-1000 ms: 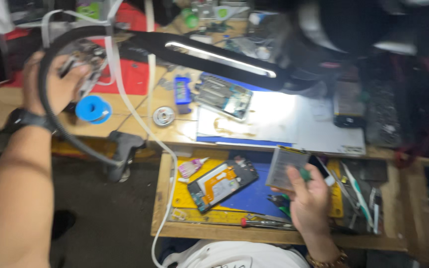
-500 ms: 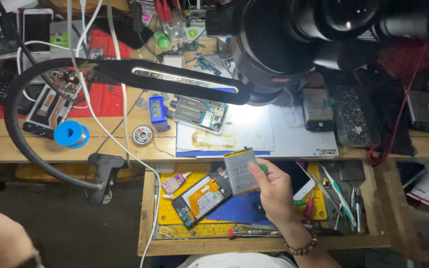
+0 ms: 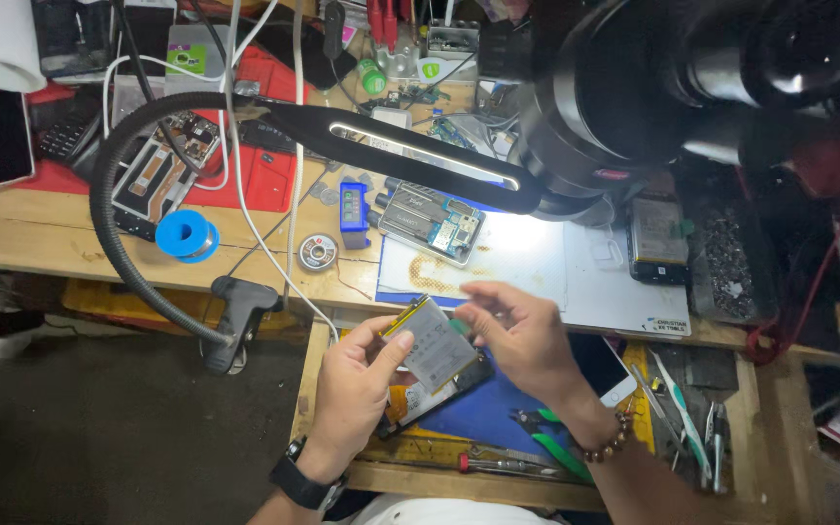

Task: The person works on a mobile phone battery by peeling back layers and using a soldering iron to secure connections while looking through a microscope.

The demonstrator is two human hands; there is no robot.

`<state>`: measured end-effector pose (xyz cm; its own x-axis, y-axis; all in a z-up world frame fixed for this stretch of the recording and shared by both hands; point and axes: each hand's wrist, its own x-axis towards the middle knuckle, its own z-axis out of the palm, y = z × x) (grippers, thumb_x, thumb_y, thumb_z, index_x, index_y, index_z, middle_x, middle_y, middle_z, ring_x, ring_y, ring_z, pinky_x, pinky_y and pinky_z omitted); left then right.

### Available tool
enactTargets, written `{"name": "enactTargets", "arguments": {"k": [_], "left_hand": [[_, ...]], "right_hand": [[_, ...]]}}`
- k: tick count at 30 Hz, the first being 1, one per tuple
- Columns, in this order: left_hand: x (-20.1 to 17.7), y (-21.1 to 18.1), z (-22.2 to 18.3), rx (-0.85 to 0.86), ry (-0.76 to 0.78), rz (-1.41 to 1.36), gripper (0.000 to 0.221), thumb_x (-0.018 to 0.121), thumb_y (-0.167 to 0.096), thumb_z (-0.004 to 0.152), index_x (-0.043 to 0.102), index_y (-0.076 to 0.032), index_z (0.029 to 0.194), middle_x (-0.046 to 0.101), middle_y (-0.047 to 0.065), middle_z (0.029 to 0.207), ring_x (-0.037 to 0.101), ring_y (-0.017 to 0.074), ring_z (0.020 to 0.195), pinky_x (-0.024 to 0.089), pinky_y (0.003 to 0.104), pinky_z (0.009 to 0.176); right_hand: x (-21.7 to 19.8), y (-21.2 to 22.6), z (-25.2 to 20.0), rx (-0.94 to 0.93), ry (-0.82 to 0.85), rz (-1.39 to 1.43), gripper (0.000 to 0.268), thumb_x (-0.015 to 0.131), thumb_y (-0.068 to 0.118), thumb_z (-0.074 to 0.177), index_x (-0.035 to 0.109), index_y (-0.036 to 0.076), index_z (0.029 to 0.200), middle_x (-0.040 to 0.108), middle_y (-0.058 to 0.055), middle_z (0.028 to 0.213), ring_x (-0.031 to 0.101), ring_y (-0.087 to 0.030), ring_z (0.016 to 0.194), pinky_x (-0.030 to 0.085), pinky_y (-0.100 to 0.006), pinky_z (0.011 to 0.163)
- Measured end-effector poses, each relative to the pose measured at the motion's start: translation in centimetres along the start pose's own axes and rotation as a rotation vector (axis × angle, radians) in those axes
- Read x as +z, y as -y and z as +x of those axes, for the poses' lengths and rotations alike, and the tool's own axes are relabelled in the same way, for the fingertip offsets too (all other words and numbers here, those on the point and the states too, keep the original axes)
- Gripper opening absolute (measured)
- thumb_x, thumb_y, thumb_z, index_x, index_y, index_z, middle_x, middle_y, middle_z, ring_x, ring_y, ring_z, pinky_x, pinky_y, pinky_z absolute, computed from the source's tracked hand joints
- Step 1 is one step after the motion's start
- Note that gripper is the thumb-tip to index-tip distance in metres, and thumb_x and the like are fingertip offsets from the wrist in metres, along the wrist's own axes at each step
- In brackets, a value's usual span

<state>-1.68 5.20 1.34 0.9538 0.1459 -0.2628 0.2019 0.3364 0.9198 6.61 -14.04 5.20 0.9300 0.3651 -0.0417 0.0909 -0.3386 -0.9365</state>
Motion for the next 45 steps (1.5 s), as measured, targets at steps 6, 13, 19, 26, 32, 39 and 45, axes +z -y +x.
{"name": "enactTargets", "arguments": {"k": [6,13,19,26,32,39,45], "left_hand": [[-0.7,0.1,0.5,0.036,-0.024,0.006,0.028,0.067,-0.018,0.095,0.072,0.000,0.116,0.073,0.003,0.089,0.068,0.0078,0.078,0.060,0.027,0.069],[-1.1,0.6,1.5,0.116,-0.075,0.106,0.028,0.069,-0.018,0.096,0.075,0.001,0.116,0.071,0.000,0.084,0.059,0.0038,0.073,0.050,0.023,0.064],[-1.0,-0.1,1.8,0.070,-0.082,0.061,0.028,0.068,-0.019,0.094,0.074,-0.001,0.114,0.074,-0.002,0.085,0.063,0.0023,0.071,0.054,0.022,0.063],[-1.1,0.1,2.0,0.106,-0.071,0.093,0.029,0.068,-0.019,0.095,0.074,0.000,0.116,0.073,-0.001,0.085,0.062,0.0024,0.073,0.052,0.021,0.065],[-1.1,-0.1,2.0,0.129,-0.065,0.109,0.029,0.067,-0.020,0.095,0.074,0.000,0.116,0.074,-0.001,0.087,0.062,0.0015,0.074,0.053,0.021,0.067],[-1.1,-0.3,1.9,0.122,-0.082,0.196,0.030,0.068,-0.021,0.096,0.076,0.000,0.116,0.074,0.001,0.084,0.061,0.0031,0.073,0.052,0.022,0.066],[-0.9,0.1,2.4,0.074,-0.012,0.045,0.031,0.067,-0.019,0.096,0.072,0.002,0.118,0.075,0.001,0.090,0.065,0.0045,0.077,0.056,0.023,0.069]], "right_hand": [[-1.5,2.0,6.2,-0.560,-0.156,-0.552,0.074,0.092,0.024,0.071,0.060,-0.003,0.131,0.069,-0.023,0.116,0.067,-0.039,0.107,0.052,-0.043,0.092],[-0.8,2.4,8.7,-0.406,0.006,-0.548,0.069,0.088,0.025,0.072,0.061,-0.001,0.130,0.072,-0.022,0.117,0.069,-0.036,0.109,0.054,-0.041,0.092],[-0.8,2.1,8.6,-0.463,-0.022,-0.499,0.062,0.085,0.026,0.075,0.063,-0.002,0.126,0.073,-0.021,0.115,0.072,-0.034,0.106,0.055,-0.039,0.092],[-1.9,1.4,8.7,-0.262,-0.035,-0.515,0.054,0.084,0.025,0.076,0.067,0.001,0.122,0.075,-0.018,0.113,0.073,-0.032,0.105,0.055,-0.037,0.091],[-2.7,0.6,9.5,-0.303,-0.075,-0.422,0.071,0.083,0.026,0.077,0.055,0.000,0.138,0.070,-0.015,0.117,0.069,-0.024,0.107,0.051,-0.033,0.092],[-4.0,0.2,10.5,-0.062,0.010,-0.536,0.048,0.079,0.035,0.084,0.071,0.009,0.123,0.078,-0.009,0.110,0.074,-0.018,0.097,0.052,-0.029,0.090],[-4.8,-0.7,11.9,0.072,0.061,-0.579,0.048,0.077,0.039,0.087,0.071,0.007,0.122,0.076,-0.011,0.112,0.071,-0.022,0.098,0.052,-0.032,0.090]]}}
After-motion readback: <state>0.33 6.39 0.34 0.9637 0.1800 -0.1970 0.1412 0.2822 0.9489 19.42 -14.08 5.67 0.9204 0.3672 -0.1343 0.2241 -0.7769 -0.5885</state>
